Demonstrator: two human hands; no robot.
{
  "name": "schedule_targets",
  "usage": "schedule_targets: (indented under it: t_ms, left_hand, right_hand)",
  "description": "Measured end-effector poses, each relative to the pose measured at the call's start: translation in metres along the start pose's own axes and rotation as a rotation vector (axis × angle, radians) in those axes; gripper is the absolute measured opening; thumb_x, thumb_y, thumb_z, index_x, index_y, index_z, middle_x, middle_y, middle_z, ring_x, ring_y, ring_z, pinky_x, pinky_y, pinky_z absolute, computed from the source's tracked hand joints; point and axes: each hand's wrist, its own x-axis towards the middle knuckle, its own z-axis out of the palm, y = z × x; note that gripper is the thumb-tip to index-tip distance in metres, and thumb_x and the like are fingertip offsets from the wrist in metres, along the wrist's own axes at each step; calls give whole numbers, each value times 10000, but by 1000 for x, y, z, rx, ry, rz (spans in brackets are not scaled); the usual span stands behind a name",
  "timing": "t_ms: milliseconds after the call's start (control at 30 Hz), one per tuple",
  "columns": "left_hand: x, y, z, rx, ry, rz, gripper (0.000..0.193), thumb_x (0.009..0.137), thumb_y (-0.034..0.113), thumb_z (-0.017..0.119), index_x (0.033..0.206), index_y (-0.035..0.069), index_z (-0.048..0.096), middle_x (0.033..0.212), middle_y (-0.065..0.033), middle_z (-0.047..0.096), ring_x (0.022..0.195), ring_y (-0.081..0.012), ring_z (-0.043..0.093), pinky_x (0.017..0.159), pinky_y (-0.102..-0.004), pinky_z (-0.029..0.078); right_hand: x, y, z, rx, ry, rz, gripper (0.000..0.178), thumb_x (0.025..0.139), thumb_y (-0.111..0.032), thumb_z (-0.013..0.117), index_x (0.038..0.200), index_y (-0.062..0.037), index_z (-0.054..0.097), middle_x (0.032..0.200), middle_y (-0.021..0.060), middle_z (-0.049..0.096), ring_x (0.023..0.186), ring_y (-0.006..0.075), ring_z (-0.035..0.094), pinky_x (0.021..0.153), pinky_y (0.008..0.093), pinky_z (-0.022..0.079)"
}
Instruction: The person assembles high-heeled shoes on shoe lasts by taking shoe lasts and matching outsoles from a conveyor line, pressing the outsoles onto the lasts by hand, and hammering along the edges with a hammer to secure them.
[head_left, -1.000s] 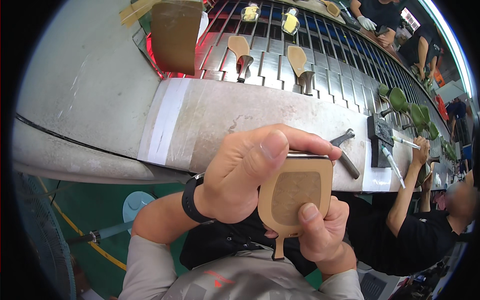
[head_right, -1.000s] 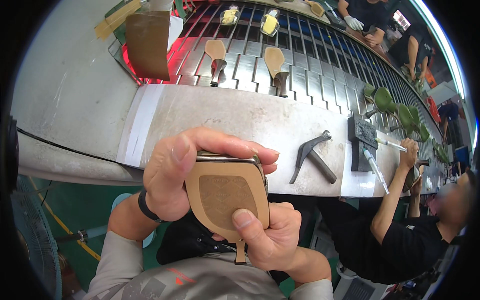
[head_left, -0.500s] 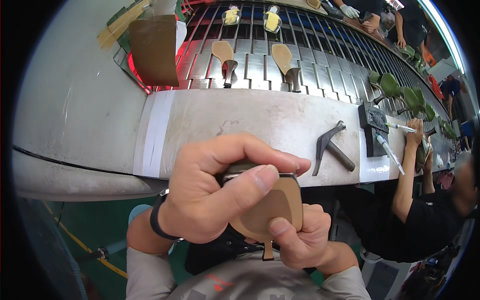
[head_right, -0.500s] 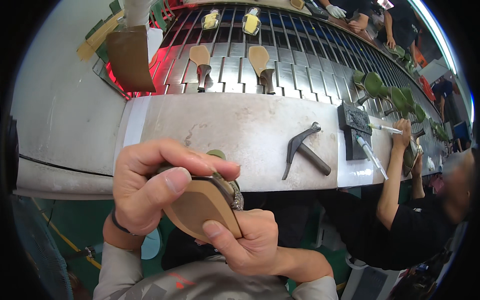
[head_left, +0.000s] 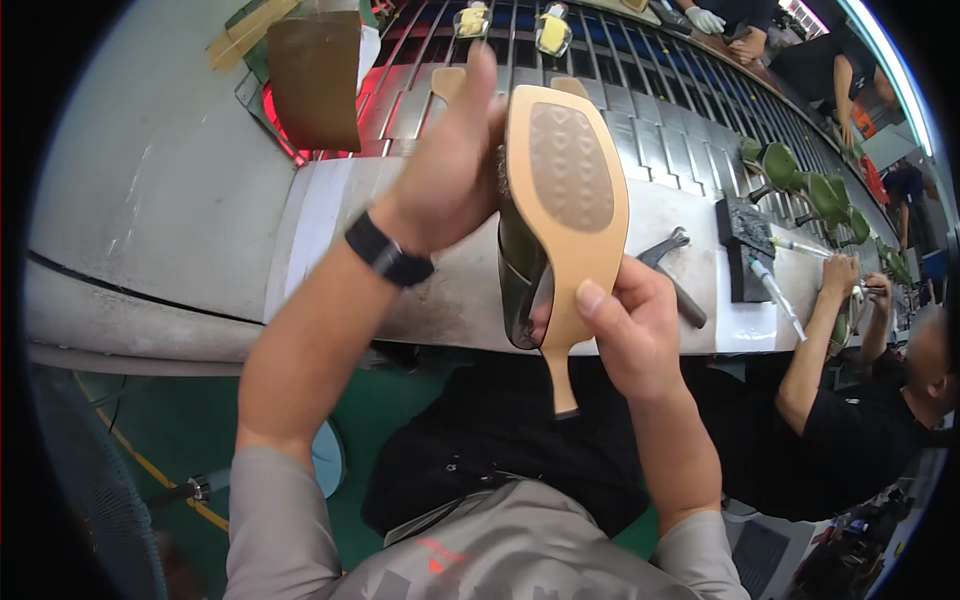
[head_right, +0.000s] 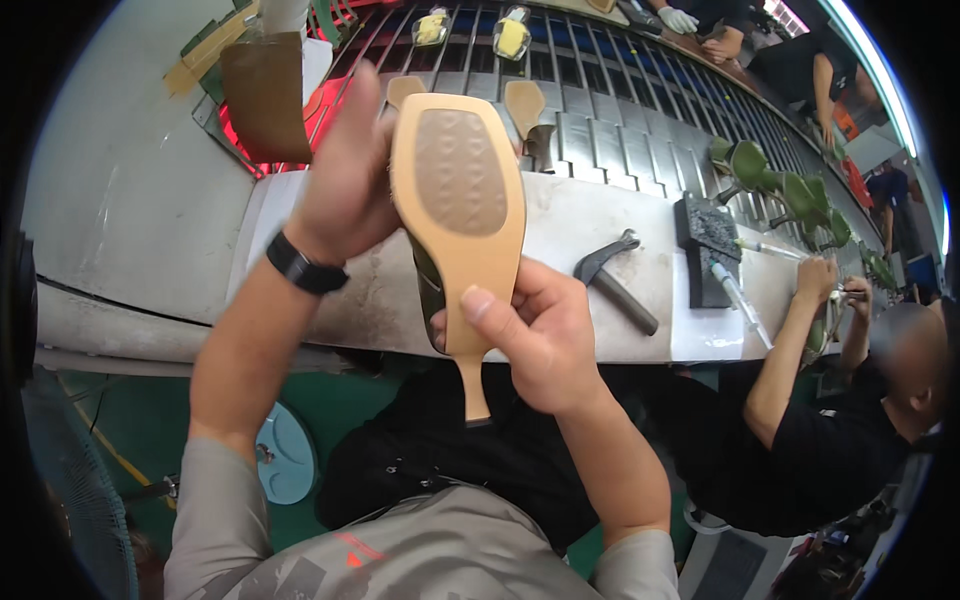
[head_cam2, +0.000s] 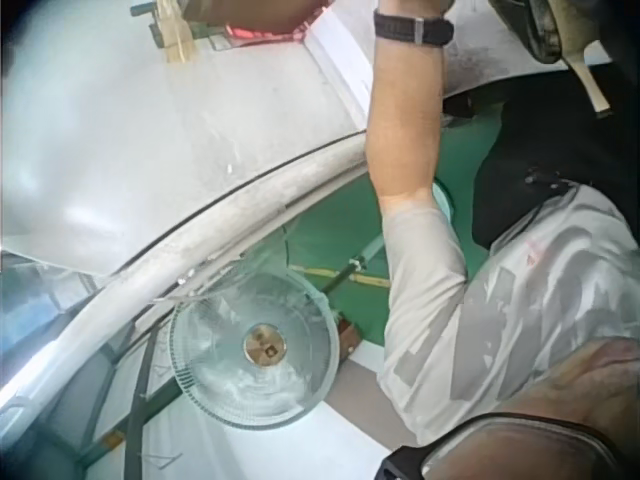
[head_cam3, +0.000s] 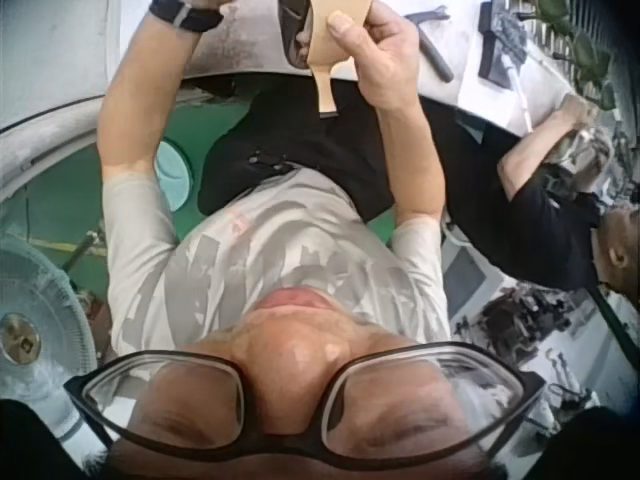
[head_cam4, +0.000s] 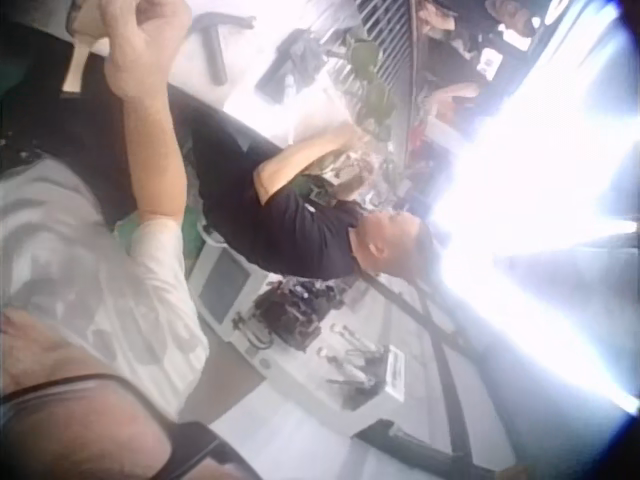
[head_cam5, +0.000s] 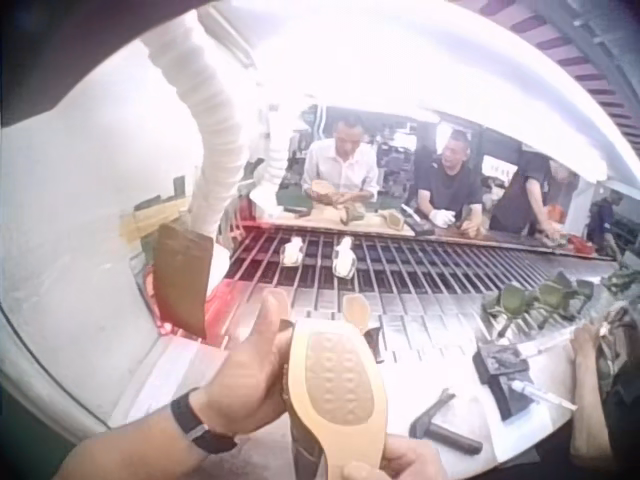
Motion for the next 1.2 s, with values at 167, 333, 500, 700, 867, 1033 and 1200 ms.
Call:
schedule_targets:
  t_ms: [167, 333, 500, 700, 867, 1033, 1200]
  left_hand:
    - [-14, -44, 15, 374, -19, 294, 836, 913, 544, 785, 1416, -43, 466, 1299, -122, 635, 1161, -177, 627, 1033, -350, 518]
    - [-16, -44, 28, 322, 12, 239, 889, 806, 372, 935, 1416, -43, 439, 1254, -111, 638, 1140, -167, 622, 997, -332, 532]
    - [-17, -45, 29, 341, 3, 250, 836, 862, 338, 894, 1438, -46, 426, 1247, -111, 646, 1138, -167, 624, 995, -333, 530]
    - [-19, -46, 28, 328, 19, 268, 745, 894, 294, 867, 1419, -48, 464, 1238, -102, 657, 1125, -158, 629, 990, -322, 526]
    - [-27, -32, 34, 213, 57, 145, 740, 867, 258, 887, 1415, -39, 487, 1235, -82, 660, 1126, -150, 629, 987, -313, 522]
    - [-49, -23, 17, 260, 8, 126, 943, 770, 339, 960, 1477, -37, 462, 1309, -96, 649, 1191, -156, 620, 1037, -335, 508]
    - [-98, -22, 9, 325, 55, 190, 1233, 592, 274, 1052, 1569, -11, 356, 1492, -175, 560, 1376, -261, 550, 1142, -404, 462]
  right_hand:
    - [7, 17, -31, 126, 53, -57, 299, 1041, -225, 662, 1150, 53, 659, 866, 153, 749, 708, 193, 737, 687, 322, 628]
    - [-1, 20, -22, 93, 202, -82, 321, 1039, -252, 677, 1153, 47, 671, 838, 148, 746, 667, 186, 727, 652, 319, 627]
    - [-4, 20, -20, 89, 202, -87, 322, 1035, -252, 682, 1154, 48, 672, 830, 146, 745, 664, 181, 725, 654, 314, 626]
    - [-5, 16, -15, 62, 230, -59, 323, 1034, -250, 679, 1147, 52, 672, 828, 142, 743, 670, 175, 724, 654, 313, 624]
    - [-10, 16, -5, 21, 233, -68, 280, 1037, -209, 661, 1134, 53, 679, 840, 131, 740, 684, 165, 722, 654, 305, 616]
    - [-15, 6, 7, -27, 179, -24, 236, 1022, -170, 687, 1103, 51, 692, 855, 101, 732, 716, 133, 712, 658, 279, 598]
    - [-21, -6, 10, -252, -13, 98, 224, 1029, -179, 684, 1039, 44, 669, 837, 91, 728, 692, 133, 684, 628, 264, 560]
